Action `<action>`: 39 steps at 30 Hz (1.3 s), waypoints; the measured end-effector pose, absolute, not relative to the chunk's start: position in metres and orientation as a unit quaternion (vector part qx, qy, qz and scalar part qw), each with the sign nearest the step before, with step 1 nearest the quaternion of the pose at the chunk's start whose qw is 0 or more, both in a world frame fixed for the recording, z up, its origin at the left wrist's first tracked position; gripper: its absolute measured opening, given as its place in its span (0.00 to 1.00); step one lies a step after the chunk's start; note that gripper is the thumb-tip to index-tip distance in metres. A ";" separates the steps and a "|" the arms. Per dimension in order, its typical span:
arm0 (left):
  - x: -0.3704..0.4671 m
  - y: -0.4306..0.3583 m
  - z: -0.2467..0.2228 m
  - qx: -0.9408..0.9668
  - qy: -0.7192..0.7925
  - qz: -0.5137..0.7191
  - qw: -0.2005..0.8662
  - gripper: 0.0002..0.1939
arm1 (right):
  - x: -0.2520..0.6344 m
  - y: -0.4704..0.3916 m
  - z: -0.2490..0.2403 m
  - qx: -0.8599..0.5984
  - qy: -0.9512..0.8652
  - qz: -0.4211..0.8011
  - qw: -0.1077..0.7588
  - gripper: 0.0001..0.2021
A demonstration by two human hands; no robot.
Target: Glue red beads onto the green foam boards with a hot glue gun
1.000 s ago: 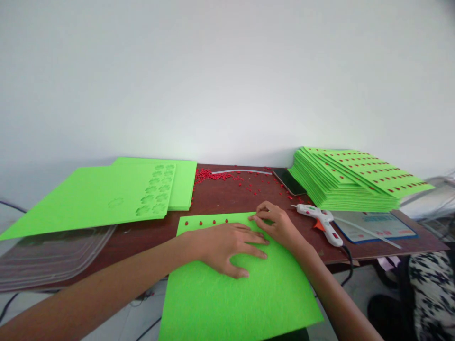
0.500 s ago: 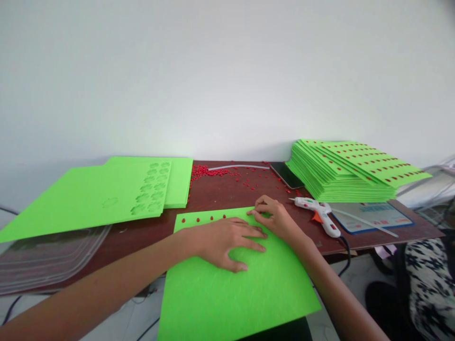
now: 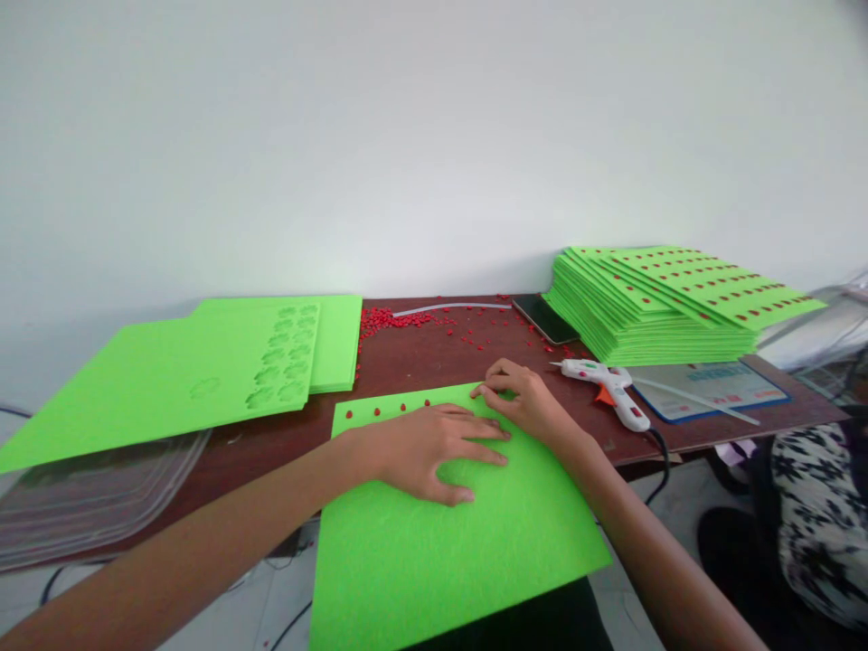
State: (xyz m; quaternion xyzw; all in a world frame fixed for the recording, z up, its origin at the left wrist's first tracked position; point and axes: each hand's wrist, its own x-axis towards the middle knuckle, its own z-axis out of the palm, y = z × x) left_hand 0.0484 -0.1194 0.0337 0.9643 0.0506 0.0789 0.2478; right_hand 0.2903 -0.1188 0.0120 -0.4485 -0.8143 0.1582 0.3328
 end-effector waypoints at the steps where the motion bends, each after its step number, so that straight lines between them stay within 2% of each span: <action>1: 0.049 -0.119 0.034 0.964 0.051 0.078 0.248 0.32 | 0.290 -0.119 0.012 -0.450 -0.814 0.156 0.333 0.09; 10: 0.049 -0.120 0.033 0.967 0.043 0.075 0.241 0.33 | 0.291 -0.118 0.011 -0.453 -0.812 0.152 0.335 0.09; 17: 0.050 -0.124 0.028 0.974 0.049 0.060 0.211 0.41 | 0.297 -0.117 0.011 -0.458 -0.818 0.126 0.324 0.09; 24: 0.049 -0.120 0.024 0.979 0.063 0.060 0.186 0.41 | 0.299 -0.109 0.016 -0.442 -0.839 0.113 0.297 0.07; 30: 0.050 -0.117 0.024 0.981 0.075 0.073 0.165 0.38 | 0.302 -0.052 0.031 -0.398 -0.863 0.191 0.246 0.11; 32: 0.050 -0.117 0.024 0.982 0.077 0.076 0.158 0.36 | 0.301 -0.023 0.033 -0.419 -0.852 0.150 0.276 0.10; 36: 0.050 -0.118 0.024 0.981 0.085 0.088 0.152 0.34 | 0.296 0.021 0.023 -0.405 -0.881 0.104 0.219 0.11; 39: 0.050 -0.117 0.023 0.980 0.083 0.093 0.154 0.33 | 0.294 0.031 0.013 -0.394 -0.889 0.099 0.212 0.10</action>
